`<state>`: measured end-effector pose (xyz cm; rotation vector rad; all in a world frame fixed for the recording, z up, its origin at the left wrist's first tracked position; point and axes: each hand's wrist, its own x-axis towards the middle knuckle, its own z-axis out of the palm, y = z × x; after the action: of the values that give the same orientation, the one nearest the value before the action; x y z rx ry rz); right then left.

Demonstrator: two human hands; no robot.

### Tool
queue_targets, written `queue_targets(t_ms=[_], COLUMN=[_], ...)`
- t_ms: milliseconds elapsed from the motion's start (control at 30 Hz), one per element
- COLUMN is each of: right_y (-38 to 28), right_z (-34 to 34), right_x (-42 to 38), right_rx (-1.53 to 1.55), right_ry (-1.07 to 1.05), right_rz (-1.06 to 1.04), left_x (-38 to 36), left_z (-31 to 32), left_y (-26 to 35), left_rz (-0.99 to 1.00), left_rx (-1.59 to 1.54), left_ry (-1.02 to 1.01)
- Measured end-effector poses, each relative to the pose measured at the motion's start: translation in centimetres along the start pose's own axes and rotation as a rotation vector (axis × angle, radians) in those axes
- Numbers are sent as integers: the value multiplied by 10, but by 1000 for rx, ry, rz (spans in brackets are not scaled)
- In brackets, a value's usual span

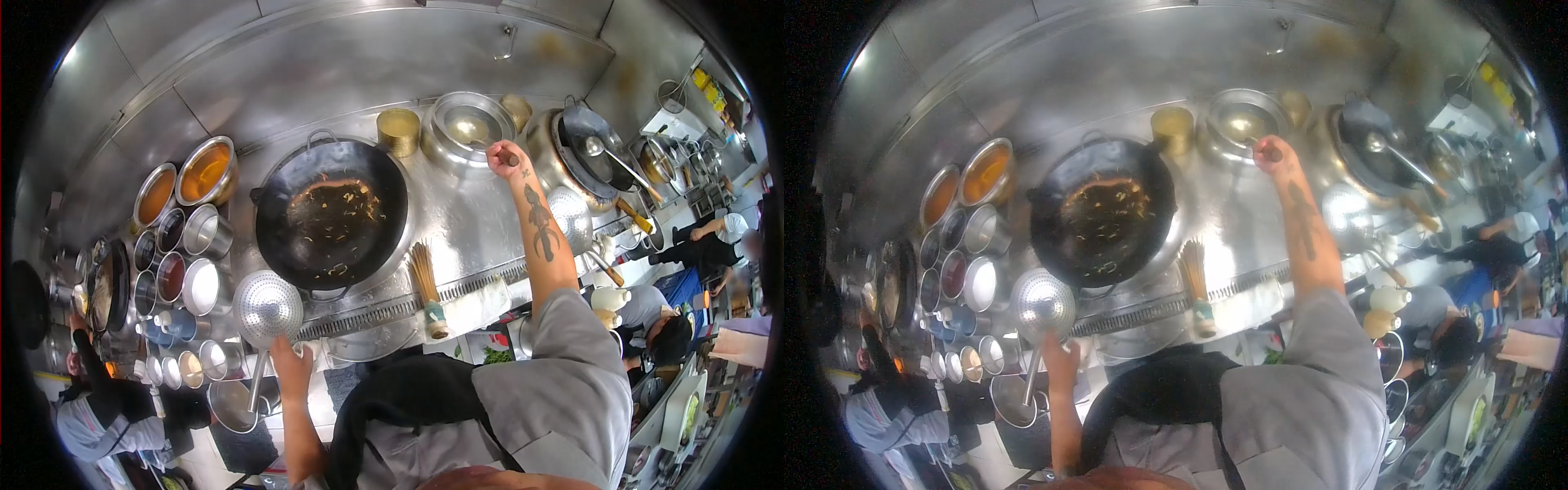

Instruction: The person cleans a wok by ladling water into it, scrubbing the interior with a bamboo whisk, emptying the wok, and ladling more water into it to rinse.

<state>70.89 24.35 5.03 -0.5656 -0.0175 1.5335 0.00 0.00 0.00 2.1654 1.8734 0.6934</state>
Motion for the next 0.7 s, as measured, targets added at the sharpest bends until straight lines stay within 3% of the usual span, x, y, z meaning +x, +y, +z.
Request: queue_targets(t_ms=[67,100,167,267,300,333,433,700], right_y=[37,4,39,59,72,73,121,263], right_z=[52,95,93,122,137,135,138,136], right_x=[-50,-64,-85,-136,-150,-155,-182,-239], right_rx=[-109,-201,-202,-241,-194,-156,-89,154], right_ry=[104,26,-17,-31,-97,-292,-399,-318], right_rz=[-120,-168,-126,-15,68,256,304,540], left_x=[26,61,83,97,102,105,105,98], left_z=[-7,14,-21,-3,7,18,31,32], left_y=[30,74,99,118,115,112,98,106], left_rz=[168,240,369,475,490,503,522,462], left_rx=[76,-56,-101,-196,-189,-185,-181,-141], left_ry=[87,136,74,-58,-79,-102,-103,-108])
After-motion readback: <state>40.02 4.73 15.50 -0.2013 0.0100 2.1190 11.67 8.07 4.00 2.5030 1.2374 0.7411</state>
